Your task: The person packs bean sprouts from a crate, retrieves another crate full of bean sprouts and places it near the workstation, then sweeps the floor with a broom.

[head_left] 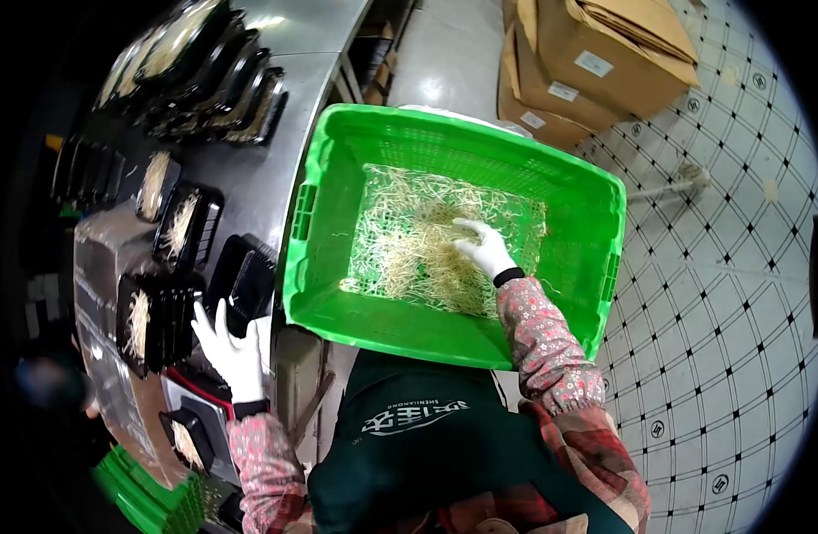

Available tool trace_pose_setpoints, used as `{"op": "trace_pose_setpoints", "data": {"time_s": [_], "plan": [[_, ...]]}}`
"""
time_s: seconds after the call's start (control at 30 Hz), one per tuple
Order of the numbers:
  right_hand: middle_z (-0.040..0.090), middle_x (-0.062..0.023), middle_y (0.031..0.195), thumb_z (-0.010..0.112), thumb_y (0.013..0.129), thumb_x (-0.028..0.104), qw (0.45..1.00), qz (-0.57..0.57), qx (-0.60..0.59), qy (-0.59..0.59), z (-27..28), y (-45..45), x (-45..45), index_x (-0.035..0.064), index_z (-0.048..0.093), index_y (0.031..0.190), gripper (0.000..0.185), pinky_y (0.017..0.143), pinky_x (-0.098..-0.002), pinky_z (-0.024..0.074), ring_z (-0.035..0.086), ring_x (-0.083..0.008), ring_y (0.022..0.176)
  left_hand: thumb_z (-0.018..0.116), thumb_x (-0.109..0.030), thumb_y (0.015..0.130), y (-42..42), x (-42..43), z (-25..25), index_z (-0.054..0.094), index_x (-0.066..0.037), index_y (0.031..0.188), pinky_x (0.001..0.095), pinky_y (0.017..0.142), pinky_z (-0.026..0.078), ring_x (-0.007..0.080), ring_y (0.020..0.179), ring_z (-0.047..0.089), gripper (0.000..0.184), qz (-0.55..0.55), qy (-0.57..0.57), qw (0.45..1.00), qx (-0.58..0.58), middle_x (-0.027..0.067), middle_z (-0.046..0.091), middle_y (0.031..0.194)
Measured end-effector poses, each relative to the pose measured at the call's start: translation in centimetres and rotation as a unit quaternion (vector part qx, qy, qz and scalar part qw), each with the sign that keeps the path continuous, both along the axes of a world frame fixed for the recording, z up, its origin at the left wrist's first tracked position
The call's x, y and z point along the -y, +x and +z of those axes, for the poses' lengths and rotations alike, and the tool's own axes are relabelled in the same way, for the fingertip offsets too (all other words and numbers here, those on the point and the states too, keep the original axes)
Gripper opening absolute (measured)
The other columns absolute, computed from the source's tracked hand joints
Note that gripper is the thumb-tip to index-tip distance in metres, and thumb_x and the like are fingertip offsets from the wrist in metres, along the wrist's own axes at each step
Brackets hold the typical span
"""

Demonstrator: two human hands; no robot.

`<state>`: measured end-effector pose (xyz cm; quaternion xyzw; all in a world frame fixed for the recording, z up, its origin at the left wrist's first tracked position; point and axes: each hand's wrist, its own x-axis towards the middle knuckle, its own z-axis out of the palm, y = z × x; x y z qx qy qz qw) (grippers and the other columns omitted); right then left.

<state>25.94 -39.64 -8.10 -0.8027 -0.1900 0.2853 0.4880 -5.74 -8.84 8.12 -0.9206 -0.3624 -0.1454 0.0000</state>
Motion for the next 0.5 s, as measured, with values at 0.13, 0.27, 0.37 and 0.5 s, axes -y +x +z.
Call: {"op": "trace_pose_setpoints", "data": {"time_s": [0.13,0.27,0.37,0.5], "plan": [[0.046,-0.0157,0.136,0.073,0.073,0.020,0.990,0.070,0.089,-0.086,-2.6,-0.5,2.9,0.0114,0.051,0.128,0.059,0.104,-0.0376,0.0354,0.042,-0.0321,0.126,0.066,-0.003,0.078,8.4,5.1,2.4,0.046,-0.007,0.131,0.0395,0.109,0.028,0.0310,0.132,0.033,0.056,-0.196,-0.251,0.937,0.141,0.0159,0.030,0.145],[0.033,-0.0150,0.144,0.075,0.070,0.025,0.937,0.197,0.162,-0.239,-4.6,-2.0,6.4,0.0147,0.040,0.136,0.076,0.102,-0.0442,0.0369,0.034,-0.0337,0.130,0.070,-0.013,0.074,17.2,7.5,-4.7,0.044,-0.007,0.133,0.0378,0.107,0.033,0.0320,0.127,0.041,0.065,-0.401,-0.341,0.847,-0.080,0.0189,0.043,0.136],[0.024,-0.0135,0.148,0.077,0.066,0.029,0.859,0.356,0.212,-0.301,-5.8,-3.2,7.7,0.0161,0.030,0.141,0.089,0.096,-0.0507,0.0393,0.032,-0.0346,0.131,0.074,-0.026,0.069,19.9,9.5,-14.9,0.029,-0.009,0.141,0.0411,0.105,0.035,0.0359,0.129,0.036,0.086,-0.483,-0.299,0.766,-0.301,0.0196,0.029,0.145],[0.026,-0.0119,0.147,0.074,0.069,0.028,0.838,0.397,0.242,-0.287,-6.5,-4.8,6.4,0.0173,0.028,0.142,0.086,0.089,-0.0487,0.0442,0.040,-0.0339,0.125,0.079,-0.040,0.062,23.2,13.7,-21.3,0.013,-0.012,0.146,0.0558,0.102,0.032,0.0375,0.135,0.025,0.111,-0.484,-0.190,0.773,-0.363,0.0149,0.012,0.152]]}}
